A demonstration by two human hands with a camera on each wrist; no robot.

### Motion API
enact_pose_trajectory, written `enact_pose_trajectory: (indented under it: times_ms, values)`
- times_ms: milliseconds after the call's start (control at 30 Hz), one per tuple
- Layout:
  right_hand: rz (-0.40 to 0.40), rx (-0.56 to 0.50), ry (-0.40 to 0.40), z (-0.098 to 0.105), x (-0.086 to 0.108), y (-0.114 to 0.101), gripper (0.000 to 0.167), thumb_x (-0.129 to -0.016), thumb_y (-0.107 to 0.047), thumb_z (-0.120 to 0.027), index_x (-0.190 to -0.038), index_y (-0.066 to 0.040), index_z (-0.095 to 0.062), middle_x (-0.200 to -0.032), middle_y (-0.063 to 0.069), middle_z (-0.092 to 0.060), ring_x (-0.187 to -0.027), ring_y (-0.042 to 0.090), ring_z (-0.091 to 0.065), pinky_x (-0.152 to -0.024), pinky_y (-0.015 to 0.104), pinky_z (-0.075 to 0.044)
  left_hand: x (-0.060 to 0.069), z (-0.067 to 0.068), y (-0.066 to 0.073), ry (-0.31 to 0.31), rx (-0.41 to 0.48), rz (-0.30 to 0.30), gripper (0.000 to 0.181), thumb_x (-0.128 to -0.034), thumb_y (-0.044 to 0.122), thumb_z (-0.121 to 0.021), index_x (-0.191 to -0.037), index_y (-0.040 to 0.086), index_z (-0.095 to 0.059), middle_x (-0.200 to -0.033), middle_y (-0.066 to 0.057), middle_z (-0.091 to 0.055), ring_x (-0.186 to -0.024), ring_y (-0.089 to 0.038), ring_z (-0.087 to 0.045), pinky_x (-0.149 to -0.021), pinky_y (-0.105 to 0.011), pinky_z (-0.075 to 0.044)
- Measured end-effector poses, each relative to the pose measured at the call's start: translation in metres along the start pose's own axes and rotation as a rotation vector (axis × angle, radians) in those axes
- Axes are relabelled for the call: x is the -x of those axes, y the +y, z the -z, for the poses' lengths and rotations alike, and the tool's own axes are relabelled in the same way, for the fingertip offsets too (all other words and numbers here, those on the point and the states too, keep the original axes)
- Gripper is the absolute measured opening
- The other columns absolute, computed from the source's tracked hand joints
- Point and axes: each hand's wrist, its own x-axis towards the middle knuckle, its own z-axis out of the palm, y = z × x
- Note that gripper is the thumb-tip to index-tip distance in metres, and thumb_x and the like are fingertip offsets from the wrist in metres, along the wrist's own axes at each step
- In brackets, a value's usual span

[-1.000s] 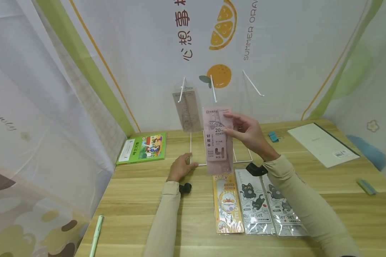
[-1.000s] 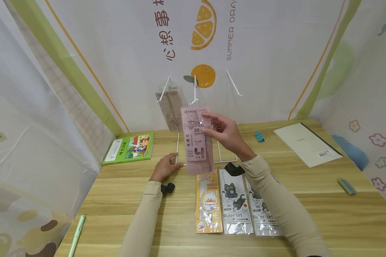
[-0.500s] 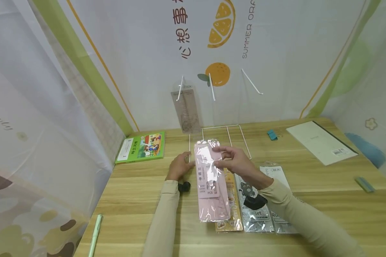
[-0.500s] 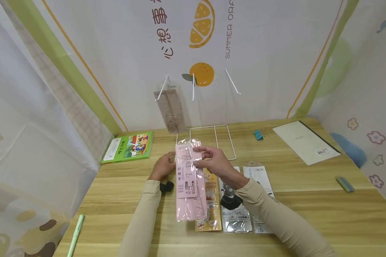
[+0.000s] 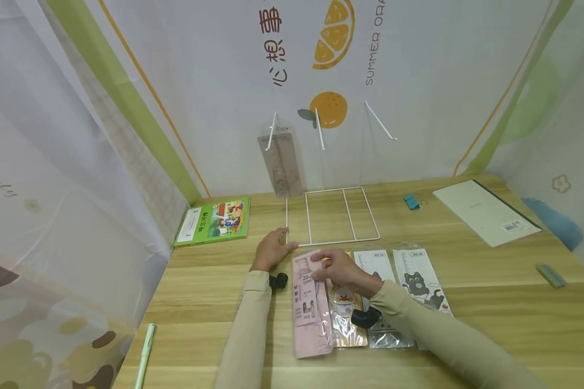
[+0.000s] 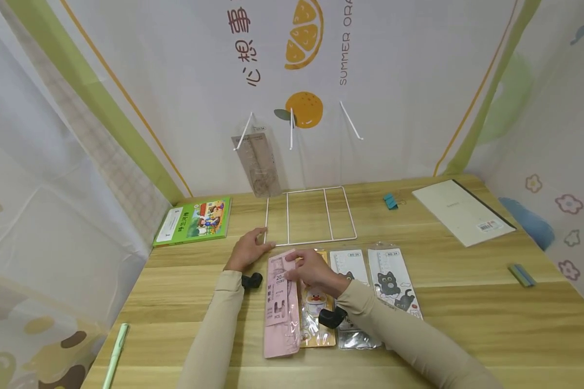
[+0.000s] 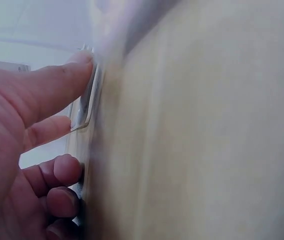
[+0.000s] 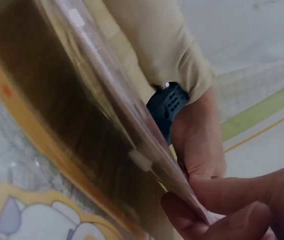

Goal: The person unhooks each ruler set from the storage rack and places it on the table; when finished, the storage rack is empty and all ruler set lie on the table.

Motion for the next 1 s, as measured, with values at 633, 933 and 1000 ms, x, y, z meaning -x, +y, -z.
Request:
enact_pose_trajectory:
  times_ms: [633, 933, 1000]
  values:
    - [0.142, 0.556, 0.015, -0.006, -0.018, 0.0, 0.041, -0.083, -0.013, -0.081, -0.12, 0.0, -0.071, -0.066, -0.001, -0.061, -0.05, 0.008, -0.046, -0.045, 0.02, -0.036, 0.002, 0.003, 0.003, -0.015, -0.003, 0.032, 0.063, -0.0923, 0.041, -0.072, -0.144, 0.01, -0.054, -0.144, -0.02, -0.055, -0.133, -0.043, -0.051, -0.108, -0.058, -0.041]
    - [0.156, 0.463, 0.153, 0.054, -0.023, -0.028, 0.039, -0.092, -0.02, -0.073, -0.123, 0.002, -0.067, -0.079, 0.008, -0.061, -0.064, 0.016, -0.052, -0.055, 0.026, -0.044, 0.002, 0.004, 0.004, -0.029, 0.013, 0.019, 0.063, -0.093, 0.039, -0.071, -0.145, 0.008, -0.053, -0.146, -0.02, -0.053, -0.135, -0.043, -0.048, -0.111, -0.057, -0.039]
    - [0.166, 0.457, 0.247, 0.078, -0.027, -0.035, 0.04, -0.094, -0.023, -0.071, -0.125, 0.002, -0.066, -0.085, 0.011, -0.065, -0.069, 0.017, -0.054, -0.06, 0.027, -0.045, 0.003, 0.005, 0.004, -0.037, 0.022, 0.019, 0.063, -0.0932, 0.038, -0.071, -0.145, 0.008, -0.052, -0.147, -0.02, -0.052, -0.136, -0.042, -0.047, -0.112, -0.056, -0.038]
